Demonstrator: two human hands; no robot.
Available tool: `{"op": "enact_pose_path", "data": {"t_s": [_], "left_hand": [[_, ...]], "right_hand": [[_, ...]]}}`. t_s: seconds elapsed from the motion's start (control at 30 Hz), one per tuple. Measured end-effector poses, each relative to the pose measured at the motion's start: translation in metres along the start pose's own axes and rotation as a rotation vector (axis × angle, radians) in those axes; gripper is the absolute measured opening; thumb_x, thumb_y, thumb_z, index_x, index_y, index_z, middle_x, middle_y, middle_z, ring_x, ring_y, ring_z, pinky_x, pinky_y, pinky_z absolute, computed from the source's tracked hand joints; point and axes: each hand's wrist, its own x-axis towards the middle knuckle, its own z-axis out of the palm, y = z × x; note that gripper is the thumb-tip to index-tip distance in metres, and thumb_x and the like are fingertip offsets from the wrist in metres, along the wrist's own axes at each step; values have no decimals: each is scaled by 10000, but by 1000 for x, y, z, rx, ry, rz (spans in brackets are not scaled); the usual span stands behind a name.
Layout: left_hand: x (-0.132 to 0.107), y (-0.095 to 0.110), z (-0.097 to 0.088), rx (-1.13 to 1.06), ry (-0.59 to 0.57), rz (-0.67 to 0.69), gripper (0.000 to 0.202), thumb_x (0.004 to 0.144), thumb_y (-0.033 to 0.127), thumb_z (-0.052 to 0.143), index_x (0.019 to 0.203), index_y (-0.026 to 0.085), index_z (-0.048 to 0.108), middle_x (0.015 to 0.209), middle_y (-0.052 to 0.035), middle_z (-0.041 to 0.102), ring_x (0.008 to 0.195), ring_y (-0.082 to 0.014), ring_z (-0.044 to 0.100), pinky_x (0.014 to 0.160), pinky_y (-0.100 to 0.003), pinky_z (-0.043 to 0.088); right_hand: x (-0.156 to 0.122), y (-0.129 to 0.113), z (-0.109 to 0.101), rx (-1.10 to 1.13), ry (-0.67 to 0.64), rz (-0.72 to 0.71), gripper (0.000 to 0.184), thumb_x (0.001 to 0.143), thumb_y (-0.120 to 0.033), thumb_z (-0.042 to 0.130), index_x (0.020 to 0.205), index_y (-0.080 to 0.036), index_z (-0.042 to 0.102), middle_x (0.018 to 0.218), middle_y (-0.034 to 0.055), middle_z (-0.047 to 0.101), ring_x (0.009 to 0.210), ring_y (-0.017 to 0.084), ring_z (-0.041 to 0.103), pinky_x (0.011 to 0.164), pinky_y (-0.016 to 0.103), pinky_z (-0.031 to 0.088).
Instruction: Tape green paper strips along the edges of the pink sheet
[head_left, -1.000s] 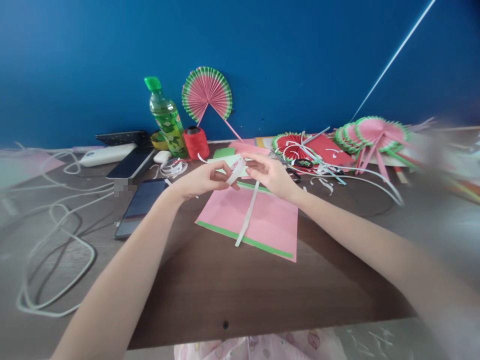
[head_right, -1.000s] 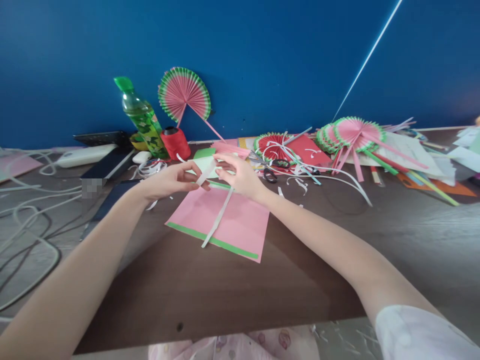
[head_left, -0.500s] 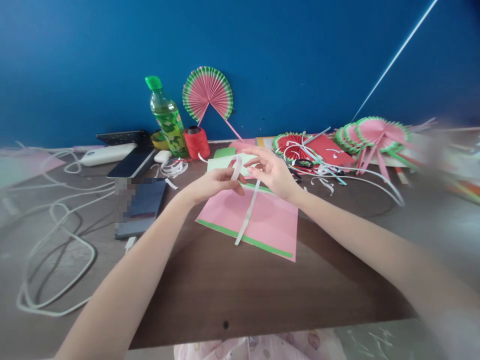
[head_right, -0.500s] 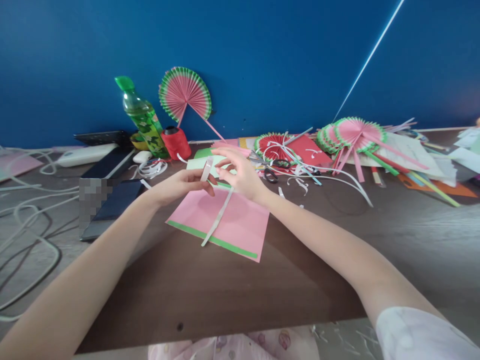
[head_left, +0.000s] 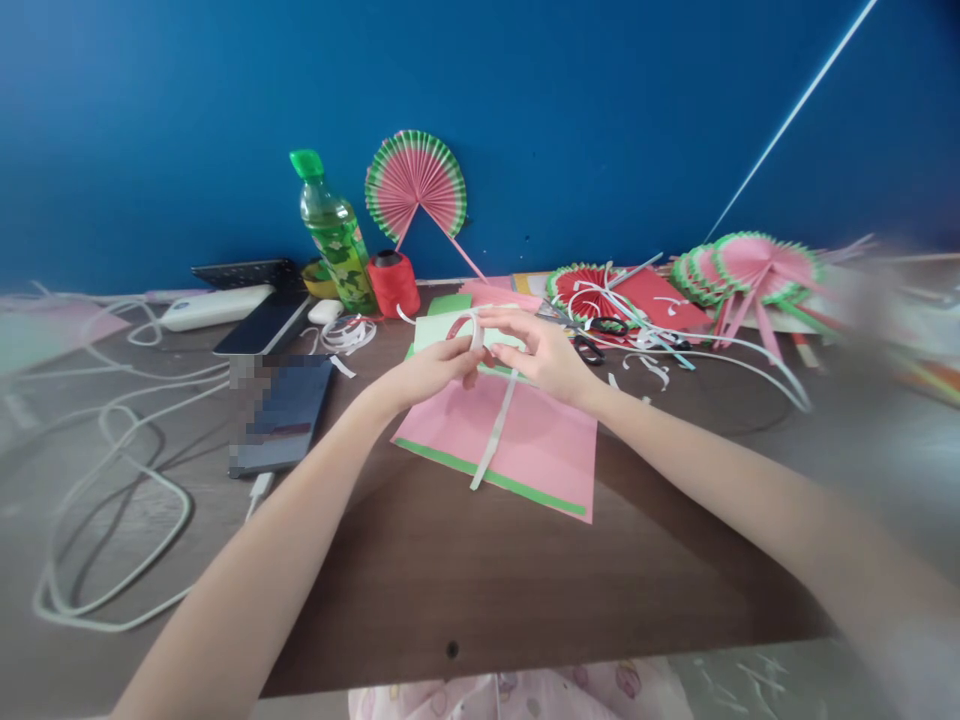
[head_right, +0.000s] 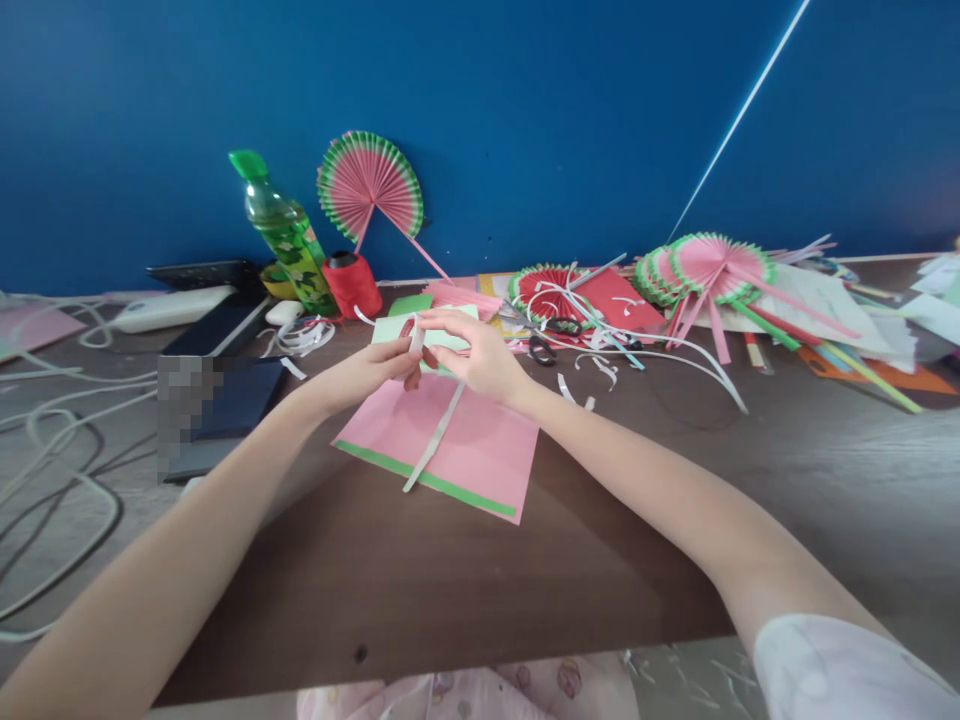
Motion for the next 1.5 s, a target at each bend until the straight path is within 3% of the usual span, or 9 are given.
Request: {"op": "enact_pose_path", "data": {"t_s": [0.07, 0.2, 0.37, 0.5, 0.67, 0.97, 1.17, 1.33, 1.5], "left_hand": [[1, -3, 1, 20, 18, -16, 366, 858, 459, 368, 833, 162, 581, 694, -7, 577, 814, -178, 557, 851, -343, 407], [1, -1, 2, 29, 1, -18, 351, 854, 445, 389, 905, 166, 595, 701, -2, 581, 813, -174, 551, 846, -327, 401], [-2, 6, 2, 55, 10, -58, 322, 843, 410, 407, 891, 162, 608, 746, -13, 604, 864, -184, 556, 866, -328, 393], [-2, 7, 3, 52, 16, -59, 313, 843, 392, 406, 908, 161, 608, 736, -13, 605, 895, -190, 557, 881, -328, 389], [-1, 8, 5, 75, 47, -79, 349, 862, 412, 374, 910, 159, 611, 642, 5, 541, 769, -173, 543, 807, -307, 407], [-2, 7, 7, 60, 26, -78, 380, 877, 432, 333, 862, 181, 617, 589, 24, 468, 666, -152, 492, 740, -289, 392], [-3, 7, 6, 33, 43, -42, 364, 871, 384, 323, 791, 166, 603, 526, 31, 391, 534, -125, 381, 623, -279, 348], [-4, 14, 3, -51, 102, -50, 329, 843, 338, 366, 649, 165, 567, 489, 36, 312, 479, -110, 319, 551, -275, 315], [-5, 18, 2, -204, 73, -39, 317, 834, 314, 363, 596, 171, 517, 460, 42, 249, 447, -100, 253, 486, -274, 260]], "right_hand": [[0, 1, 0, 72, -9, 39, 283, 777, -176, 540, 1041, -223, 628, 1277, 69, 559, 1212, 213, 495, 907, 402, 495], [1, 0, -1, 152, 6, 71, 202, 749, -165, 569, 943, -193, 620, 1218, 86, 596, 1163, 206, 537, 985, 424, 434], [1, -1, -1, 246, -23, 109, 75, 748, -173, 565, 811, -195, 531, 1223, 84, 583, 1176, 216, 526, 955, 437, 453], [1, 4, 2, 322, 32, 102, 187, 741, -169, 574, 865, -220, 443, 1173, 78, 598, 1151, 199, 545, 910, 405, 489], [2, 8, 3, 185, 49, 78, 200, 768, -188, 564, 964, -207, 531, 1120, 71, 616, 1084, 190, 574, 892, 387, 496], [2, 2, 2, 43, 113, 101, 80, 761, -263, 614, 771, -196, 572, 864, 25, 644, 779, 154, 611, 680, 312, 506], [2, -2, 2, 148, 83, 85, 86, 765, -232, 607, 724, -191, 544, 816, 19, 621, 739, 149, 604, 681, 324, 510], [1, -8, 3, 79, 76, -35, 121, 808, -236, 576, 721, -204, 498, 750, 2, 579, 764, 150, 572, 723, 329, 473], [1, -14, 0, 69, 20, -89, 165, 847, -292, 543, 725, -209, 468, 768, 6, 568, 795, 153, 551, 767, 338, 444]]}}
